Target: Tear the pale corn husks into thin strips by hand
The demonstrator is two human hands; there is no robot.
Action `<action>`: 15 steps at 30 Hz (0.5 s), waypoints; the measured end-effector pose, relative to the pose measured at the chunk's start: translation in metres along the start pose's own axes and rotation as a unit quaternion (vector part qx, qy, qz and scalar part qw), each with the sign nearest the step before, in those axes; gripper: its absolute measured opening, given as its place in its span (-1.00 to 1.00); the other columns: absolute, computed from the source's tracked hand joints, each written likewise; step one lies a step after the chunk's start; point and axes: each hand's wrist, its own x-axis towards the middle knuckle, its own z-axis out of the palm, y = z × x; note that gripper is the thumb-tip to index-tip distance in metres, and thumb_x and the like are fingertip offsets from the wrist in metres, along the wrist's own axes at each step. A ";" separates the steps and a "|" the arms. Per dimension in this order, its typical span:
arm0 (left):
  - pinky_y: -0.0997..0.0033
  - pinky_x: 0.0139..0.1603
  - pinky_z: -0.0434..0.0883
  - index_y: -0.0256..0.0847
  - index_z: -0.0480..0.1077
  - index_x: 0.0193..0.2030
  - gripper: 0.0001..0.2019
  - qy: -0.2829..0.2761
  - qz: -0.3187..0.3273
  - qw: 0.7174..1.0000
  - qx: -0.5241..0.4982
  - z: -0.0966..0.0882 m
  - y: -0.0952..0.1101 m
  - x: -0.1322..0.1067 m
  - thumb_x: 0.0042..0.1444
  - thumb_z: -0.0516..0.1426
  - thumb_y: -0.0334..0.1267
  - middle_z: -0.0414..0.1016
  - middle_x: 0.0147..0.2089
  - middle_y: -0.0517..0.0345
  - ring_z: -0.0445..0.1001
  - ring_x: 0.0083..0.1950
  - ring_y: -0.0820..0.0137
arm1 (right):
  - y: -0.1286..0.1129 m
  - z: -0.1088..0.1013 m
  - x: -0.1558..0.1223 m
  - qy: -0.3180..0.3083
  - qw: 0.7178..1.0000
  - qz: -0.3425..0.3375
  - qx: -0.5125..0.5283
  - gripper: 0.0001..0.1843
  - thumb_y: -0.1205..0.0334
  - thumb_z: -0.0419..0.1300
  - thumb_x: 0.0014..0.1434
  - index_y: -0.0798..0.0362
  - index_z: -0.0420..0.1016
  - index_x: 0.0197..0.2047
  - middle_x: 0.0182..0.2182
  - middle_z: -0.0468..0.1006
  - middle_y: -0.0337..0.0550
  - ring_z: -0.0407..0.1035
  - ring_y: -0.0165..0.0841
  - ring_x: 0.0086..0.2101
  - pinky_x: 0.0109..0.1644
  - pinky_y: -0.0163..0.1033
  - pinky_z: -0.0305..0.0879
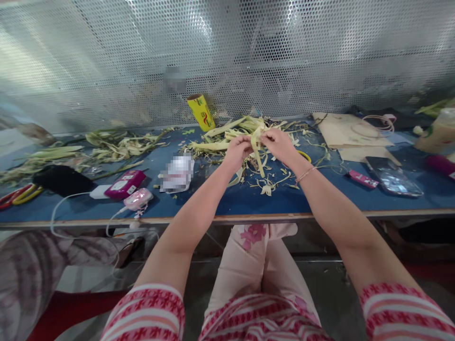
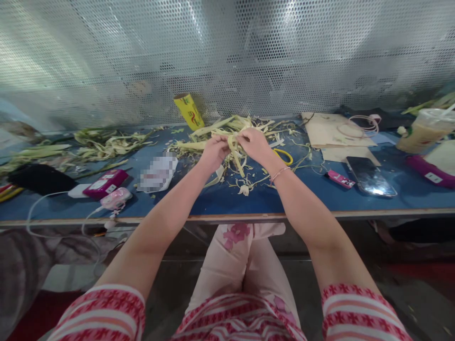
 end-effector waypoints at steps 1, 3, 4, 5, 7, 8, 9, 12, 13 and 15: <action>0.48 -0.18 0.45 -0.26 0.34 -0.48 -0.82 -0.001 -0.007 1.000 -0.010 0.001 0.000 -0.001 0.05 0.15 -0.57 0.44 -0.49 0.27 0.43 -0.45 0.58 | 0.001 0.000 0.000 0.002 1.000 0.001 -0.004 -0.55 0.13 0.16 0.25 -0.02 0.09 -0.60 -0.53 0.29 -0.17 0.17 -0.30 -0.41 -0.22 -0.13 0.16; 0.48 -0.19 0.44 -0.27 0.37 -0.46 -0.85 -0.004 -0.013 1.000 -0.023 0.001 0.001 -0.002 0.11 0.18 -0.48 0.48 -0.46 0.23 0.46 -0.43 0.56 | 0.001 0.000 0.001 0.005 1.000 0.006 -0.008 -0.56 0.17 0.16 0.24 -0.02 0.09 -0.61 -0.53 0.28 -0.17 0.17 -0.30 -0.40 -0.21 -0.12 0.15; 0.49 -0.20 0.44 -0.27 0.38 -0.44 -0.86 -0.008 -0.013 1.000 -0.025 0.002 0.000 -0.002 0.13 0.19 -0.44 0.49 -0.46 0.22 0.47 -0.42 0.55 | 0.000 0.000 0.001 0.007 1.000 0.010 -0.008 -0.56 0.20 0.16 0.24 -0.02 0.09 -0.61 -0.53 0.28 -0.17 0.18 -0.30 -0.40 -0.20 -0.12 0.15; 0.49 -0.21 0.44 -0.27 0.39 -0.43 -0.86 -0.013 -0.011 1.000 -0.024 0.002 0.000 -0.002 0.15 0.20 -0.40 0.49 -0.45 0.21 0.47 -0.41 0.55 | -0.001 -0.001 0.000 0.008 1.000 0.014 -0.007 -0.56 0.22 0.16 0.24 -0.02 0.08 -0.61 -0.53 0.29 -0.17 0.18 -0.30 -0.40 -0.19 -0.12 0.15; 0.52 -0.22 0.43 -0.26 0.38 -0.42 -0.85 -0.018 -0.006 1.000 -0.020 0.002 0.000 -0.003 0.18 0.20 -0.37 0.48 -0.45 0.21 0.47 -0.40 0.55 | -0.004 -0.002 0.000 0.005 1.000 0.022 -0.007 -0.56 0.26 0.16 0.24 -0.01 0.07 -0.61 -0.53 0.29 -0.17 0.19 -0.29 -0.40 -0.18 -0.11 0.15; 0.53 -0.23 0.42 -0.25 0.37 -0.42 -0.84 -0.017 -0.002 1.000 -0.017 0.002 0.000 -0.003 0.19 0.18 -0.38 0.47 -0.45 0.22 0.46 -0.40 0.55 | -0.005 -0.002 0.000 0.003 1.000 0.024 -0.007 -0.55 0.28 0.17 0.23 -0.01 0.07 -0.62 -0.53 0.28 -0.17 0.19 -0.29 -0.40 -0.17 -0.10 0.14; 0.54 -0.22 0.41 -0.25 0.36 -0.43 -0.83 -0.017 0.002 1.000 -0.012 0.002 -0.001 -0.004 0.20 0.17 -0.39 0.46 -0.45 0.23 0.45 -0.39 0.56 | -0.006 -0.002 -0.001 0.002 1.000 0.023 -0.008 -0.55 0.29 0.17 0.23 -0.01 0.06 -0.62 -0.53 0.27 -0.18 0.19 -0.29 -0.39 -0.16 -0.10 0.14; 0.54 -0.20 0.41 -0.25 0.33 -0.46 -0.81 -0.020 0.009 1.000 0.004 0.003 -0.002 -0.004 0.18 0.16 -0.43 0.42 -0.46 0.26 0.41 -0.40 0.58 | -0.007 -0.001 -0.002 0.003 1.000 0.015 -0.012 -0.56 0.33 0.17 0.22 -0.02 0.06 -0.61 -0.53 0.25 -0.19 0.19 -0.28 -0.38 -0.15 -0.10 0.15; 0.53 -0.19 0.41 -0.25 0.32 -0.47 -0.81 -0.022 0.011 1.000 0.008 0.003 -0.003 -0.004 0.17 0.16 -0.44 0.40 -0.46 0.26 0.40 -0.40 0.58 | -0.007 0.000 -0.002 0.004 1.000 0.012 -0.013 -0.57 0.34 0.17 0.21 -0.02 0.07 -0.61 -0.52 0.24 -0.19 0.20 -0.28 -0.37 -0.14 -0.10 0.15; 0.51 -0.16 0.42 -0.24 0.31 -0.47 -0.80 -0.019 0.016 1.000 0.015 0.003 -0.005 -0.003 0.16 0.17 -0.44 0.38 -0.46 0.27 0.39 -0.39 0.57 | -0.006 0.002 -0.002 0.003 1.000 0.006 -0.010 -0.60 0.33 0.17 0.21 -0.02 0.10 -0.59 -0.51 0.25 -0.19 0.21 -0.28 -0.35 -0.13 -0.11 0.15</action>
